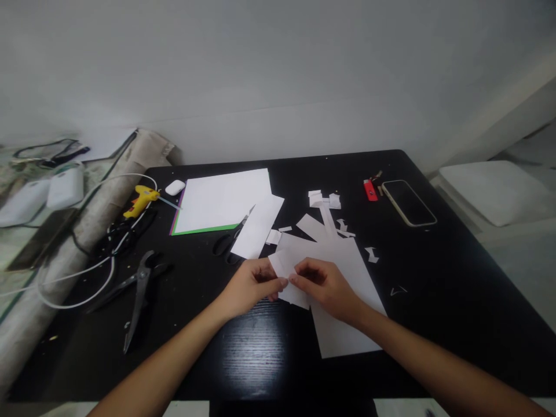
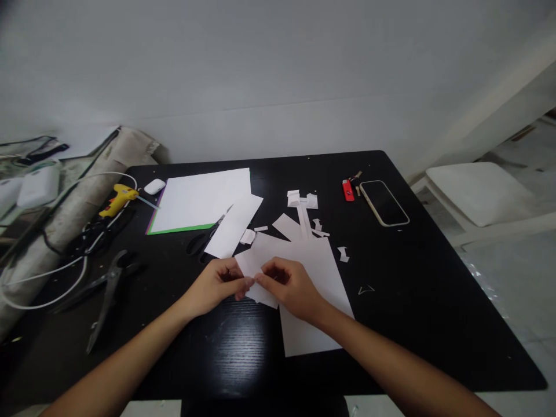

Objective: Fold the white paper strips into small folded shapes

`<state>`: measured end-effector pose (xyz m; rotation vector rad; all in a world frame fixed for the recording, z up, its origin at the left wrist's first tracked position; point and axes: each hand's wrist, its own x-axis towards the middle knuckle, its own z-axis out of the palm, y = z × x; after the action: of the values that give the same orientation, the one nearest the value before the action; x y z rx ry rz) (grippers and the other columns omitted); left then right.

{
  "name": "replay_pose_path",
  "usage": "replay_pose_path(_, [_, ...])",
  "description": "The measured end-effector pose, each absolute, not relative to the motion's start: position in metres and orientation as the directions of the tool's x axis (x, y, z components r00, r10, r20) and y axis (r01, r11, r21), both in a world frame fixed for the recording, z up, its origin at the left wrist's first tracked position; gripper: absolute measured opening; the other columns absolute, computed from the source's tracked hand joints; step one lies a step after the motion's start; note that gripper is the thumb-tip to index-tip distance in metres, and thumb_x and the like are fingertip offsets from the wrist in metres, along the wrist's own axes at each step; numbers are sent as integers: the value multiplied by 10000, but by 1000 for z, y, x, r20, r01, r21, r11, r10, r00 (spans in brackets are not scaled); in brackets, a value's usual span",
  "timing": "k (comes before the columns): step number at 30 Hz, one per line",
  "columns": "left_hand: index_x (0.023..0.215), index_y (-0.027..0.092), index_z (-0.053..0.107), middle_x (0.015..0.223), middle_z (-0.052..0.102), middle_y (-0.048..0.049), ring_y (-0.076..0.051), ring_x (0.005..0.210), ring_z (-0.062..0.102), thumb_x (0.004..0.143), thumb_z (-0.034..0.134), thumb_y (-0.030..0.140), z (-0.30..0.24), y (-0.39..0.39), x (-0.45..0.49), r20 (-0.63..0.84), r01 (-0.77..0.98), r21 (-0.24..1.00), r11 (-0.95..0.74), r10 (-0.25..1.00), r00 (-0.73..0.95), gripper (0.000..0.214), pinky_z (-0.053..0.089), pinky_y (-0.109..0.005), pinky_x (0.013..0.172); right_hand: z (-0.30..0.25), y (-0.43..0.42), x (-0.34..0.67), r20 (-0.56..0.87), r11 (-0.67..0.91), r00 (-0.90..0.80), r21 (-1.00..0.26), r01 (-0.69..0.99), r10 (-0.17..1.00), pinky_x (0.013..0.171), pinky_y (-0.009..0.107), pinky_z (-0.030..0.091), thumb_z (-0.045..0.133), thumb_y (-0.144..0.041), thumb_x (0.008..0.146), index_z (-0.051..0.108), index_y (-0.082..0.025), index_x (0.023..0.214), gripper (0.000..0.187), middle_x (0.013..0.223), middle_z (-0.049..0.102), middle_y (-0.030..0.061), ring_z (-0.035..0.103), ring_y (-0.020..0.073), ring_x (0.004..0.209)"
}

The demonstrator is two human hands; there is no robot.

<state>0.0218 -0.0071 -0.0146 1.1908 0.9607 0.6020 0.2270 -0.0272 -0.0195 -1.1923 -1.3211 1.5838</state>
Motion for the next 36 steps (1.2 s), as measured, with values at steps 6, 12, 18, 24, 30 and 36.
replay_pose_path(6, [750, 129, 650, 645, 633, 5, -94, 533, 580, 835, 732, 294, -13, -7, 21, -285, 102, 957, 270, 827, 484, 203, 477, -216, 546, -20, -27, 226, -211, -232, -286, -972, -43, 935, 639, 287, 399, 776, -420, 814, 669, -173, 724, 284, 679, 593, -15, 504, 137, 660])
replay_pose_path(12, [767, 138, 611, 654, 631, -5, -112, 559, 583, 894, 669, 349, -14, -9, 20, -239, 114, 971, 210, 844, 481, 252, 475, -236, 575, -19, -27, 224, -257, -287, -256, -954, -89, 932, 646, 285, 407, 822, -441, 759, 699, -170, 709, 302, 667, 628, -7, 524, 140, 658])
replay_pose_path(18, [859, 140, 632, 683, 587, 2, -122, 616, 547, 953, 605, 381, -17, -12, 20, -191, 200, 975, 100, 836, 514, 260, 430, -235, 592, -20, -28, 224, -257, -285, -251, -955, -85, 933, 627, 276, 399, 805, -442, 779, 677, -169, 699, 312, 647, 603, -17, 514, 131, 638])
replay_pose_path(24, [818, 138, 654, 681, 583, -1, -124, 620, 517, 939, 630, 379, -15, -12, 20, -200, 211, 973, 98, 816, 543, 270, 400, -244, 593, -17, -27, 223, -260, -299, -319, -951, -80, 912, 607, 271, 394, 830, -458, 746, 630, -178, 706, 346, 673, 576, -23, 507, 132, 636])
replay_pose_path(30, [792, 143, 693, 673, 611, -11, -131, 608, 528, 911, 657, 402, -12, -12, 18, -187, 232, 971, 66, 811, 554, 288, 400, -240, 561, -14, -27, 226, -267, -306, -362, -951, -53, 893, 586, 264, 415, 803, -450, 778, 656, -171, 720, 321, 674, 595, -17, 534, 129, 623])
replay_pose_path(36, [736, 144, 644, 650, 594, 1, -125, 597, 526, 908, 655, 348, -15, -9, 16, -184, 222, 972, 75, 831, 526, 267, 395, -240, 572, -20, -25, 228, -279, -321, -331, -944, -78, 901, 598, 269, 499, 832, -432, 751, 688, -166, 739, 303, 677, 634, -15, 605, 129, 603])
